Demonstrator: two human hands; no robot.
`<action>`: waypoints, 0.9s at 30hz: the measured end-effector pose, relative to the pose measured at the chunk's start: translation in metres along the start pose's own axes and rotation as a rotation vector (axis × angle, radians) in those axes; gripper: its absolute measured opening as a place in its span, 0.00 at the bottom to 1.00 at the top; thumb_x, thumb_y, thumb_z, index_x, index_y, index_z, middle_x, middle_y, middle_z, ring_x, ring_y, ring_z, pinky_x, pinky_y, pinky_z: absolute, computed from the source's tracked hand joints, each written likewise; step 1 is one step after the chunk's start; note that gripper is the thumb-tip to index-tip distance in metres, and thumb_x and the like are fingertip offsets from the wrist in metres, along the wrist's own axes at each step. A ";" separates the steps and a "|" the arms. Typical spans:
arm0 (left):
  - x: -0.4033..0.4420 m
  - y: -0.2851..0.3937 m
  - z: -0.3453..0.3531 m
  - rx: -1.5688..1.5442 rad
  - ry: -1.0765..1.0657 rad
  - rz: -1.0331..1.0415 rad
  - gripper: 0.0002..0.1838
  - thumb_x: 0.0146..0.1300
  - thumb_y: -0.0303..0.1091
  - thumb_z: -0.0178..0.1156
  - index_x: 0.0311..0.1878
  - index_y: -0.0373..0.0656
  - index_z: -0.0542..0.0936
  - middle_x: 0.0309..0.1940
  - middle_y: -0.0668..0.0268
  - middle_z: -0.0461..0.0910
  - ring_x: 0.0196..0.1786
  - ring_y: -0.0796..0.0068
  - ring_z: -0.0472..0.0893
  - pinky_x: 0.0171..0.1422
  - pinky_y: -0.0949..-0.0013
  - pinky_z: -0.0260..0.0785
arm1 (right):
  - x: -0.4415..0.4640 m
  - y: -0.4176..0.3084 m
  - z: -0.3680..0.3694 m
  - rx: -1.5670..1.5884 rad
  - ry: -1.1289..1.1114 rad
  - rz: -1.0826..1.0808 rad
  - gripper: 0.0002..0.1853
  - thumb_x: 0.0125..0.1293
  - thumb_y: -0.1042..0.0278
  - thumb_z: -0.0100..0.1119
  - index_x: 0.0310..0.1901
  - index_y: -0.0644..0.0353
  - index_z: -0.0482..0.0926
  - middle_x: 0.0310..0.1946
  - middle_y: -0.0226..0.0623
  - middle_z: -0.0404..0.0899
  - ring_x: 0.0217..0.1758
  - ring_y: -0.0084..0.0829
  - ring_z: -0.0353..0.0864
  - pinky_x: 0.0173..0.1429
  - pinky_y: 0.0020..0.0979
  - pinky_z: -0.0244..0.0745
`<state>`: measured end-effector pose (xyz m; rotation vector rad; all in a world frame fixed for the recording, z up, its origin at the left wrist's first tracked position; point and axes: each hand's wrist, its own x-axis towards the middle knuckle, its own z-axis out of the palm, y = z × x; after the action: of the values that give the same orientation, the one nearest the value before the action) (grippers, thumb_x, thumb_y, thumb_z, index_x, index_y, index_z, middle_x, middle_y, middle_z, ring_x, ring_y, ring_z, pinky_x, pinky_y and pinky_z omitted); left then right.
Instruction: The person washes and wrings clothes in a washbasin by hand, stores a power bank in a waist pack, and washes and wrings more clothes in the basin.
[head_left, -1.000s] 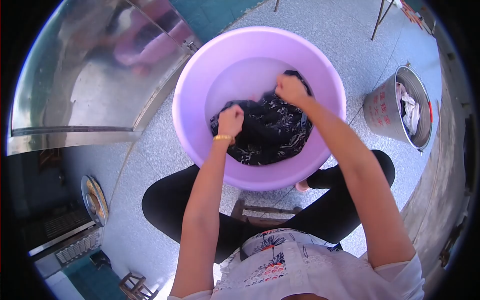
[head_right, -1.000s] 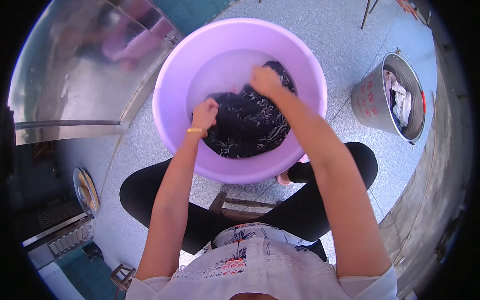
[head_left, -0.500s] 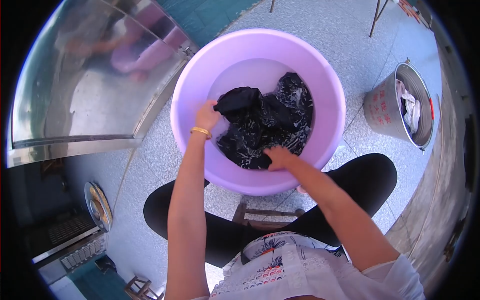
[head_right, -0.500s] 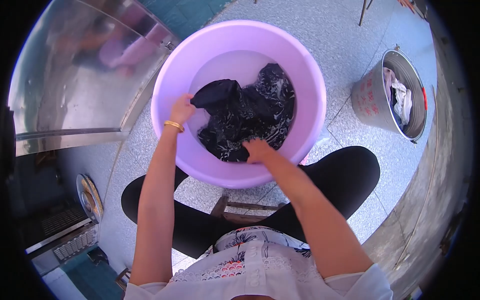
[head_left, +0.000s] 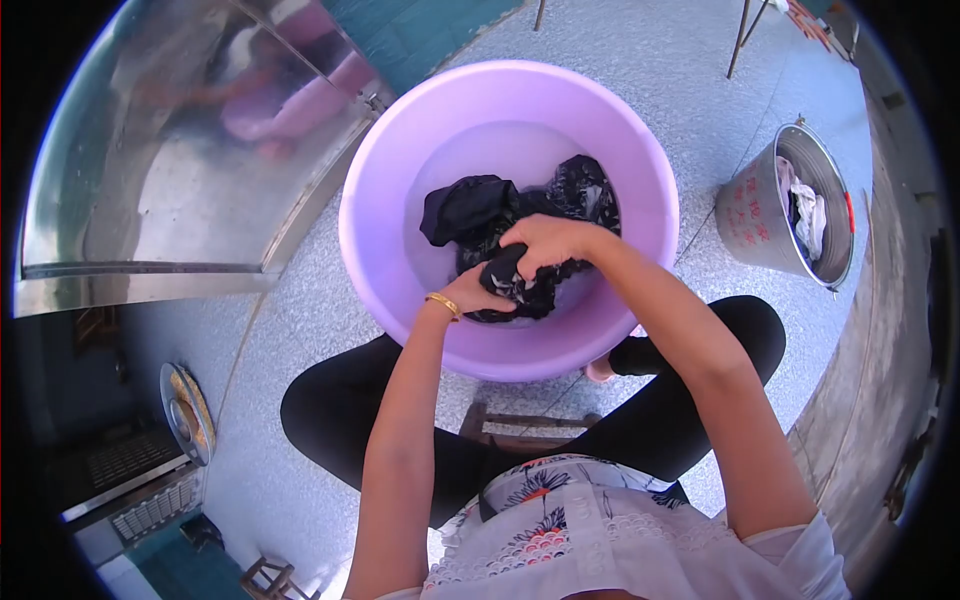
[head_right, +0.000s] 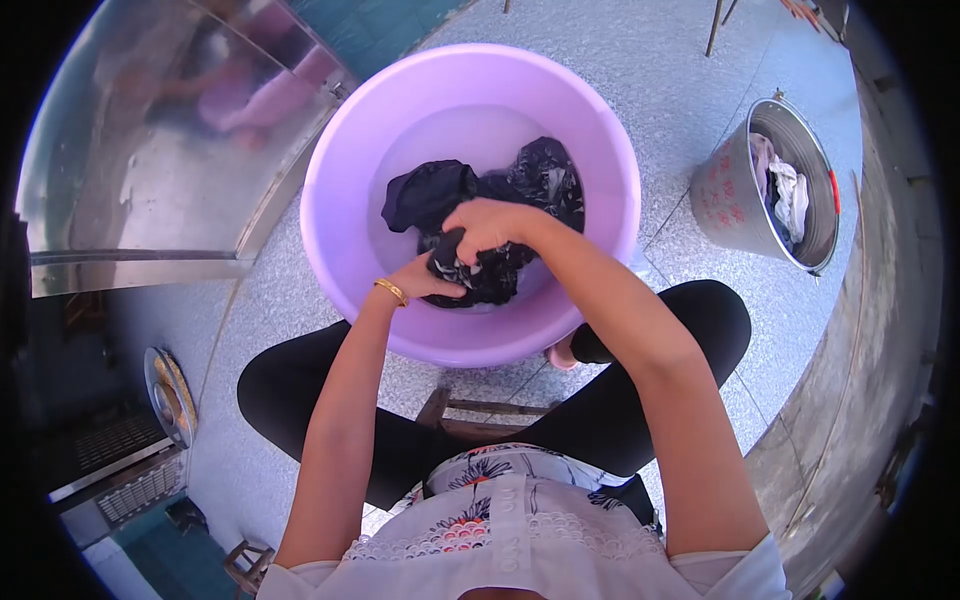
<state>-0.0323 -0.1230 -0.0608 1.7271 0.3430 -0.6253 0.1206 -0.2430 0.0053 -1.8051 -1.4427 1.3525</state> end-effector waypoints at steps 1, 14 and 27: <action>0.006 -0.005 0.000 -0.032 0.092 0.012 0.35 0.37 0.33 0.68 0.53 0.41 0.67 0.45 0.61 0.73 0.48 0.71 0.71 0.53 0.71 0.62 | -0.005 -0.009 -0.010 0.015 0.027 -0.020 0.15 0.30 0.69 0.58 0.27 0.63 0.75 0.18 0.34 0.73 0.23 0.25 0.71 0.28 0.26 0.65; -0.026 0.132 -0.046 -0.864 0.515 0.646 0.16 0.54 0.27 0.56 0.48 0.41 0.72 0.41 0.69 0.75 0.43 0.78 0.74 0.49 0.73 0.66 | -0.063 -0.101 -0.087 0.585 0.523 -0.382 0.11 0.38 0.78 0.55 0.29 0.61 0.74 0.22 0.23 0.72 0.28 0.13 0.69 0.35 0.16 0.64; -0.024 0.119 -0.096 -0.476 0.704 0.541 0.15 0.41 0.15 0.55 0.35 0.40 0.73 0.29 0.69 0.73 0.34 0.80 0.73 0.41 0.79 0.65 | -0.034 -0.006 -0.113 1.066 0.740 -0.462 0.06 0.46 0.76 0.54 0.29 0.58 0.73 0.22 0.24 0.69 0.23 0.18 0.62 0.31 0.19 0.59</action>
<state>0.0335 -0.0579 0.0630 1.4299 0.4403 0.4497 0.2187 -0.2477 0.0703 -0.9697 -0.4842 0.7859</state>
